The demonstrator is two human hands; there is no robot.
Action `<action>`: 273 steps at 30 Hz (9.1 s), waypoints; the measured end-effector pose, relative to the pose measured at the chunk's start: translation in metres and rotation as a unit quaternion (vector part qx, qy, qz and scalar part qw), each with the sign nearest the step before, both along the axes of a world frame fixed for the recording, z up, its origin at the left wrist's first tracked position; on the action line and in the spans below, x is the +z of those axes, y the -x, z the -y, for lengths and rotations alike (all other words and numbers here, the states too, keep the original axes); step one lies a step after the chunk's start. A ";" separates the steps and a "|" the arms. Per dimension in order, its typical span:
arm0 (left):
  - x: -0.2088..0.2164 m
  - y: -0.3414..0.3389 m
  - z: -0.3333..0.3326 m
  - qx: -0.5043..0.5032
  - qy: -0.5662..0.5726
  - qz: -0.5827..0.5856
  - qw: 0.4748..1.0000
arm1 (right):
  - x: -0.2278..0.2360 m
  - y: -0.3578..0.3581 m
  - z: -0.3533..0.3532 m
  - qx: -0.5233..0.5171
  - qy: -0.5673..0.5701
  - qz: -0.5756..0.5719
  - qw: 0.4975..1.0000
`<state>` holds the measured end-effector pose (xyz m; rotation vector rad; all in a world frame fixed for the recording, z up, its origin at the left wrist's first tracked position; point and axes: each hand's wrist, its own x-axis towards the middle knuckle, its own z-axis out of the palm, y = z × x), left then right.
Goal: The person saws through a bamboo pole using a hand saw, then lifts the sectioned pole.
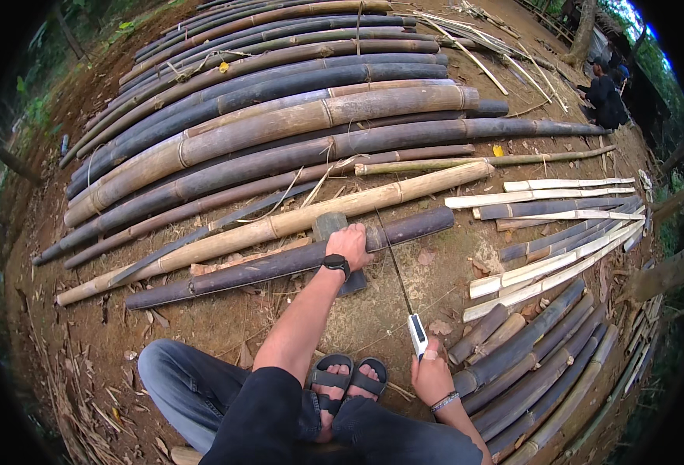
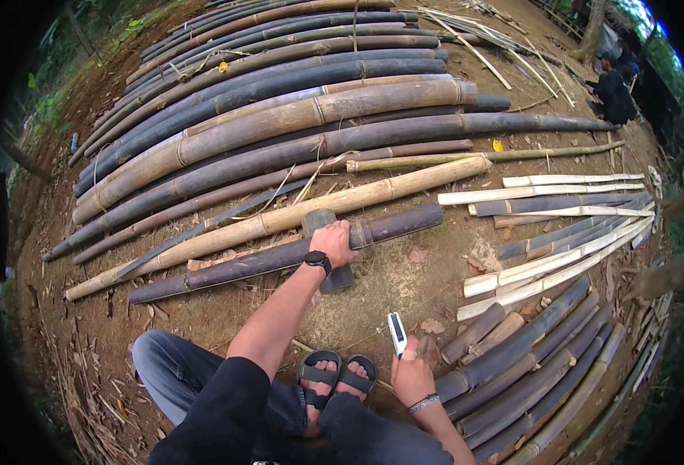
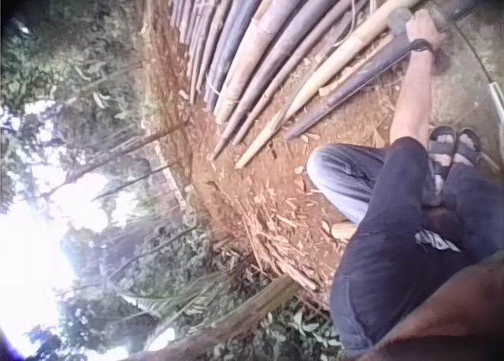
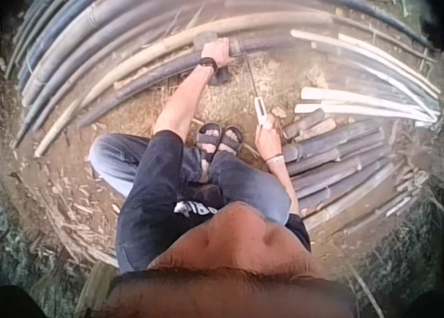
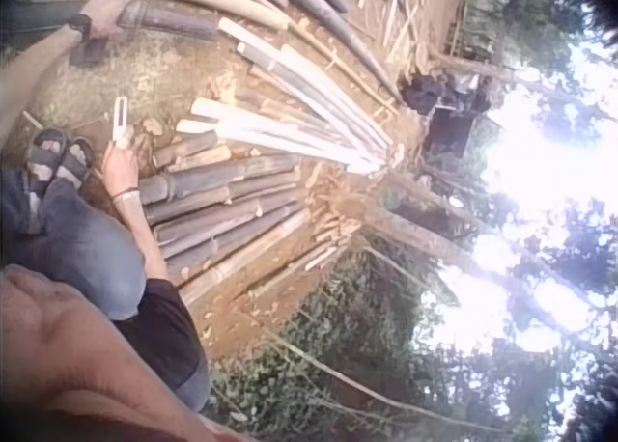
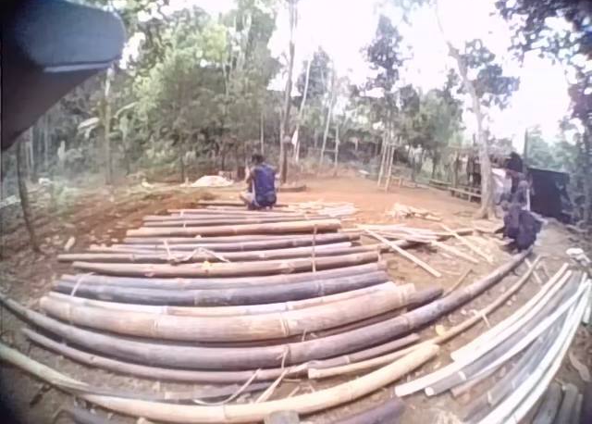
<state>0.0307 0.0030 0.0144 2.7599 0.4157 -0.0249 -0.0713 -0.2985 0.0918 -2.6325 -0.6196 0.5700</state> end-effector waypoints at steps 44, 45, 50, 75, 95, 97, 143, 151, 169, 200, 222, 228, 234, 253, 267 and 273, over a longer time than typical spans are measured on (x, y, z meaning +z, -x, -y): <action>0.016 -0.025 -0.010 -0.025 0.029 -0.086 0.996 | -0.014 -0.046 -0.036 0.008 0.004 0.010 1.000; 0.016 -0.023 -0.024 0.001 0.033 -0.086 0.996 | 0.002 -0.020 -0.025 0.014 0.011 -0.011 1.000; 0.011 -0.024 -0.001 -0.027 0.013 -0.067 0.997 | 0.000 -0.036 -0.030 -0.014 -0.002 0.005 1.000; 0.009 -0.028 -0.019 0.006 -0.048 -0.069 0.996 | -0.001 -0.022 -0.016 0.021 0.021 -0.033 0.999; 0.000 -0.030 -0.002 -0.028 -0.097 -0.043 0.994 | 0.004 -0.015 0.001 0.012 0.009 -0.026 1.000; -0.002 -0.032 0.006 -0.050 -0.096 -0.032 0.994 | 0.012 -0.029 -0.008 -0.005 0.029 -0.074 0.997; 0.000 -0.029 -0.001 -0.020 -0.106 -0.038 0.993 | 0.008 -0.015 0.004 0.018 0.034 -0.037 0.999; 0.001 -0.028 -0.002 -0.028 -0.085 -0.057 0.994 | 0.024 -0.017 0.010 0.038 0.081 -0.075 0.993; -0.006 -0.030 -0.009 -0.037 -0.068 -0.063 0.995 | 0.005 -0.023 -0.012 0.021 0.008 -0.042 0.999; 0.001 -0.037 0.001 -0.038 -0.091 -0.063 0.993 | -0.004 -0.042 0.003 0.031 0.027 -0.048 0.998; -0.001 -0.057 0.010 -0.096 -0.085 -0.058 0.990 | -0.047 -0.085 -0.053 -0.028 -0.034 -0.018 0.999; 0.000 -0.046 -0.003 -0.052 -0.084 -0.097 0.990 | -0.007 -0.034 -0.004 0.016 0.007 -0.036 0.999; -0.002 -0.046 -0.006 -0.064 -0.058 -0.097 0.992 | 0.005 -0.037 -0.035 -0.030 0.009 -0.053 0.998; -0.004 -0.047 -0.009 -0.061 -0.048 -0.094 0.993 | 0.009 -0.026 -0.020 -0.029 -0.015 -0.074 0.997; -0.011 -0.053 0.003 -0.089 -0.049 -0.059 0.993 | -0.023 -0.065 -0.029 -0.030 -0.024 -0.044 0.998; -0.005 -0.045 -0.003 -0.061 -0.066 -0.093 0.992 | 0.008 -0.014 0.001 -0.031 -0.009 -0.076 0.997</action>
